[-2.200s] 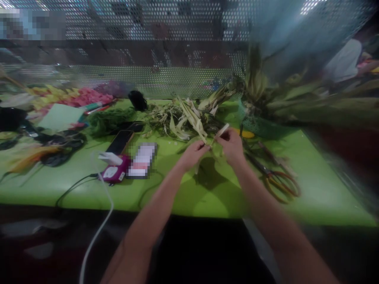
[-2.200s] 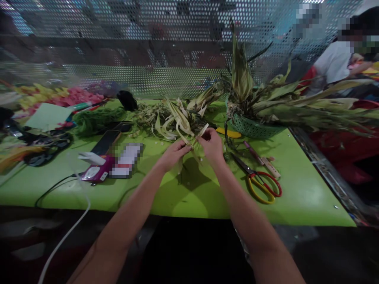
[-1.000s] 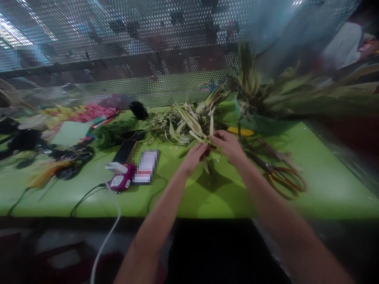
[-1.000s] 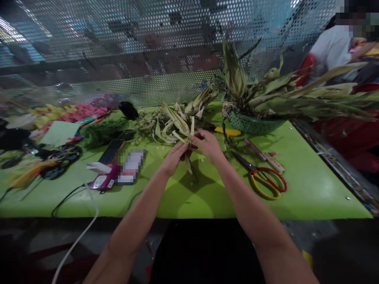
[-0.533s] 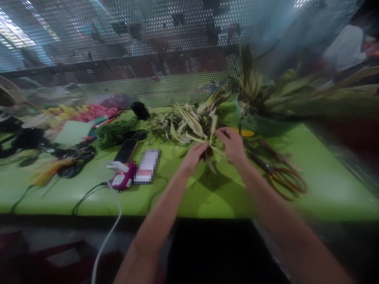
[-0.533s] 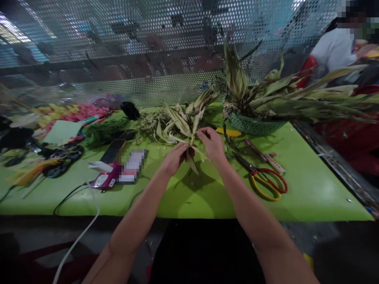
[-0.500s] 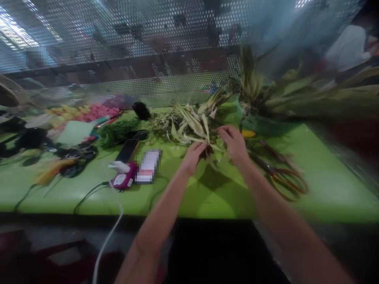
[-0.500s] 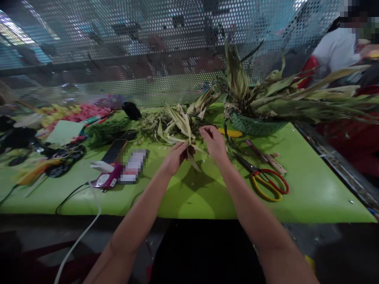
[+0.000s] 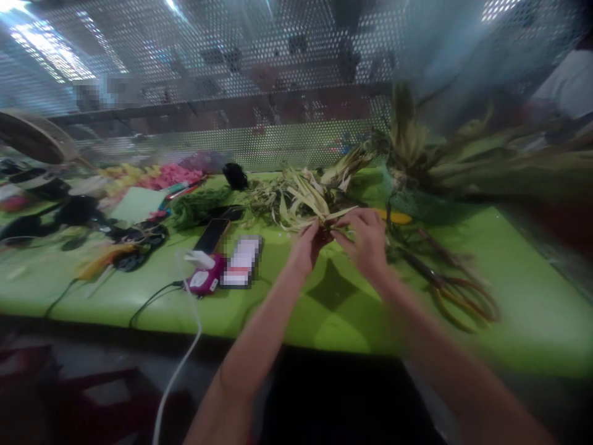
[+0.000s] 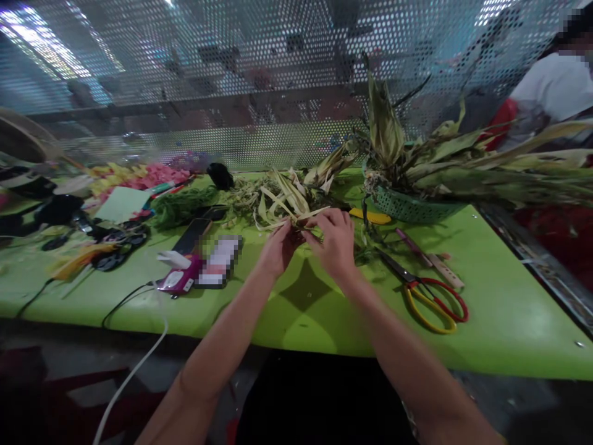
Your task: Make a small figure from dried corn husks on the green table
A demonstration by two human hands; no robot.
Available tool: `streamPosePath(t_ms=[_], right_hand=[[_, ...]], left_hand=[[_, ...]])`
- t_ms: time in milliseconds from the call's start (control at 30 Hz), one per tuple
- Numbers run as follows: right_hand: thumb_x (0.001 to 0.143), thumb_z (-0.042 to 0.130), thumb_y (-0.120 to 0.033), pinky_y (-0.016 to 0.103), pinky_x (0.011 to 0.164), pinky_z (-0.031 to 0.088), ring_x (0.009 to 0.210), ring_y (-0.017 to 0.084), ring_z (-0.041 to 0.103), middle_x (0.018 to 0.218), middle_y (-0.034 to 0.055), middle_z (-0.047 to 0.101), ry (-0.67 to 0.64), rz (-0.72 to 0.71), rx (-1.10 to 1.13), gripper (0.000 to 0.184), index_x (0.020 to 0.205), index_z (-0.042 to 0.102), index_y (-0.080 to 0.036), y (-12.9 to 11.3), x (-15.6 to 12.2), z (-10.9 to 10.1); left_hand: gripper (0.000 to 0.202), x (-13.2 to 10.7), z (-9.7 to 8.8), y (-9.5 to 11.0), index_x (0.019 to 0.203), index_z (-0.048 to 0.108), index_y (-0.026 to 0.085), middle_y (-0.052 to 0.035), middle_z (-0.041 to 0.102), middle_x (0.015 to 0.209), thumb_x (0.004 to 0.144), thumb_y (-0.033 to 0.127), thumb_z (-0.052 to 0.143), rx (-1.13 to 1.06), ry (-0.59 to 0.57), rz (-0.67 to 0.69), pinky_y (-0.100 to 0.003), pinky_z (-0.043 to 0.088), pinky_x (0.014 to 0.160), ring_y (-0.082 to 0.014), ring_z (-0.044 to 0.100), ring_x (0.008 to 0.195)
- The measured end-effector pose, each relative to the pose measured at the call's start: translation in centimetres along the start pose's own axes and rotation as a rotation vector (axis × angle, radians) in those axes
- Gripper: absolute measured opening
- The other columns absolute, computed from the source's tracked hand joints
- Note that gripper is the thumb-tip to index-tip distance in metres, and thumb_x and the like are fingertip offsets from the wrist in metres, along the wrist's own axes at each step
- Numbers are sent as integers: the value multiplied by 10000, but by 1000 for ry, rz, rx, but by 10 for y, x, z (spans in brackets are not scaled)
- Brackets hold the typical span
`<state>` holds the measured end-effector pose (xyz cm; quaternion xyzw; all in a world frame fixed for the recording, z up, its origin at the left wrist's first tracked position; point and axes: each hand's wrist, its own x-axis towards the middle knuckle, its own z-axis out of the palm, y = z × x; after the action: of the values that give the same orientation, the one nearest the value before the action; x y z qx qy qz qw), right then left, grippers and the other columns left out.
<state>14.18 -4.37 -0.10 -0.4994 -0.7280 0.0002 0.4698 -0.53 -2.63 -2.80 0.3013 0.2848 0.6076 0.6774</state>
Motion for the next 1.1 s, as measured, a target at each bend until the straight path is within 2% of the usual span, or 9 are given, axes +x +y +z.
streamPosePath(t_ms=[67,167,300,467,600,700,867,967,1100], right_hand=[[819,659,-317,409,827,383,941,263,515,967,62,615,-72,-23,-55,112,898,675,-240,0,-2,4],[817,655,-288,400,812,370,920,261,507,937,57,617,-99,-11,-85,90,890,678,-239,4,-3,10],[829,623,-253,395,833,383,927,251,523,934,56,613,-138,29,13,46,800,627,-218,9,-1,11],[815,584,-204,369,825,416,938,235,548,947,58,600,-153,78,194,97,723,553,-211,10,2,11],[795,594,-219,341,784,431,877,216,561,879,47,586,-112,128,294,120,687,544,-209,14,3,12],[783,636,-280,326,753,444,812,197,569,837,37,603,-122,225,413,125,698,590,-202,16,2,14],[736,699,-380,315,723,474,753,175,604,826,25,673,-224,513,789,214,852,672,-201,13,3,15],[703,716,-380,296,672,458,684,160,581,749,8,663,-167,564,760,201,774,663,-199,11,5,12],[671,716,-403,285,633,431,644,153,537,683,-2,638,-115,552,696,233,706,646,-183,10,6,12]], left_hand=[[243,-1,2,-2,960,690,175,-50,731,945,775,332,707,-5,-4,-4,-266,523,744,-131,666,776],[234,-2,3,-4,937,694,180,-38,725,933,754,322,728,1,-6,-11,-276,528,764,-126,658,768],[251,-1,3,-6,877,684,166,-24,713,833,722,352,751,56,12,-6,-300,523,777,-128,643,721],[258,4,1,-8,810,656,148,8,658,710,695,353,762,140,129,31,-236,457,636,-90,571,600],[222,5,2,-5,751,633,140,20,608,626,715,329,743,102,123,46,-222,410,578,-76,532,545],[209,4,2,0,763,636,140,11,617,638,728,323,730,104,97,19,-224,407,576,-75,534,545],[267,0,0,-1,850,653,146,-17,662,785,715,359,740,132,21,-27,-244,439,605,-100,581,623],[281,-2,-1,-3,832,644,154,-7,638,745,727,400,731,158,-14,-64,-247,443,610,-109,581,634],[249,-4,1,-3,842,665,167,11,635,731,715,363,752,221,23,-63,-216,431,604,-84,548,624]])
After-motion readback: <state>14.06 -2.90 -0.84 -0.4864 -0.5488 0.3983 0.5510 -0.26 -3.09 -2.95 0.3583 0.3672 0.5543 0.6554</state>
